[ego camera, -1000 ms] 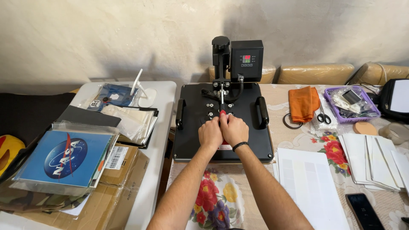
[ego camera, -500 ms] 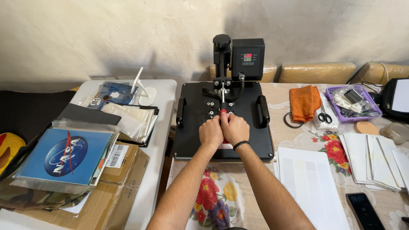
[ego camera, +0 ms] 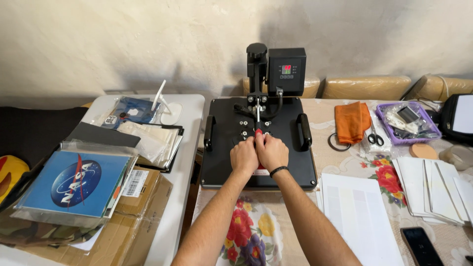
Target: Operating a heat press machine to transfer designs onto materials, involving positioning sheets and pulling the press handle.
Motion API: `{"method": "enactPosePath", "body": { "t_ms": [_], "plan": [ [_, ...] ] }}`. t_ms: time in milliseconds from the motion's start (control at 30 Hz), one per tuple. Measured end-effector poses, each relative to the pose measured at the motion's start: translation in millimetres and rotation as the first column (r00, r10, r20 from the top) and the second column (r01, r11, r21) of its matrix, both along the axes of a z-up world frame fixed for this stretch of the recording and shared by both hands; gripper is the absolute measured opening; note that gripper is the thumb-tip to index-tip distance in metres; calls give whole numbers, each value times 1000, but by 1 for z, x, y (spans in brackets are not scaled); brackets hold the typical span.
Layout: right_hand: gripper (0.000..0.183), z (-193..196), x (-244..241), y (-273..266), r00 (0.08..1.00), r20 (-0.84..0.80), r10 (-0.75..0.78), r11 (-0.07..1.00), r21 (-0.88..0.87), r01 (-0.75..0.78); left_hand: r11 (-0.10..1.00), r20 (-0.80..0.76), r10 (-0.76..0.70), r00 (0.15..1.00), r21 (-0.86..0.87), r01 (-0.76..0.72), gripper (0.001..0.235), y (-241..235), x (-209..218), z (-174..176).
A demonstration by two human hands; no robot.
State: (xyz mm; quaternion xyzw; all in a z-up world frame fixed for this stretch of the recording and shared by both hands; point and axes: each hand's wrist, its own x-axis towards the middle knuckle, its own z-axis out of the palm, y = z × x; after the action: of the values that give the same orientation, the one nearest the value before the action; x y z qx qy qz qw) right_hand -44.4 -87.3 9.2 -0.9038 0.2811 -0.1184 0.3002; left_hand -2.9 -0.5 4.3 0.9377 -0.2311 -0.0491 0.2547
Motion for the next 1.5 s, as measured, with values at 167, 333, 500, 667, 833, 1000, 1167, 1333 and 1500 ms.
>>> {"method": "enactPosePath", "body": {
  "t_ms": [167, 333, 500, 667, 833, 1000, 1167, 1333, 1500],
  "plan": [
    [61, -1, 2, -2, 1000, -28, 5, 1000, -1, -5, 1000, -10, 5, 1000, -8, -5, 32, -1, 0, 1],
    [60, -1, 2, -2, 999, -45, -4, 1000, 15, 4, 1000, -21, 7, 1000, -27, -8, 32, -3, 4, -7],
    [61, -3, 5, -5, 999, -52, -1, 1000, 4, 1, 999, -15, 2, 1000, -32, -2, 32, -3, 4, -4],
    [60, 4, 0, -1, 998, -57, 1, 1000, 7, -1, 999, 1, 7, 1000, -36, -7, 32, -3, 0, -4],
    [61, 5, -3, -1, 999, -49, 5, 1000, -1, -5, 999, 24, 13, 1000, -40, -12, 33, -3, -1, -4],
    [62, 2, -2, -2, 999, -42, 15, 1000, -1, -15, 999, 9, 8, 1000, -31, -8, 35, -1, -5, 2],
    [62, -1, 0, -3, 999, -50, 18, 1000, 21, -17, 1000, 7, 20, 1000, -5, -20, 35, 0, -4, 0],
    [61, -2, 2, -6, 998, -48, 44, 998, 36, -42, 999, -8, 31, 999, 18, -31, 35, 0, -8, 9],
    [65, -2, 3, -10, 997, -33, 76, 996, 46, -74, 998, 6, 62, 998, 24, -62, 37, -2, -14, 19]
  ]
}}
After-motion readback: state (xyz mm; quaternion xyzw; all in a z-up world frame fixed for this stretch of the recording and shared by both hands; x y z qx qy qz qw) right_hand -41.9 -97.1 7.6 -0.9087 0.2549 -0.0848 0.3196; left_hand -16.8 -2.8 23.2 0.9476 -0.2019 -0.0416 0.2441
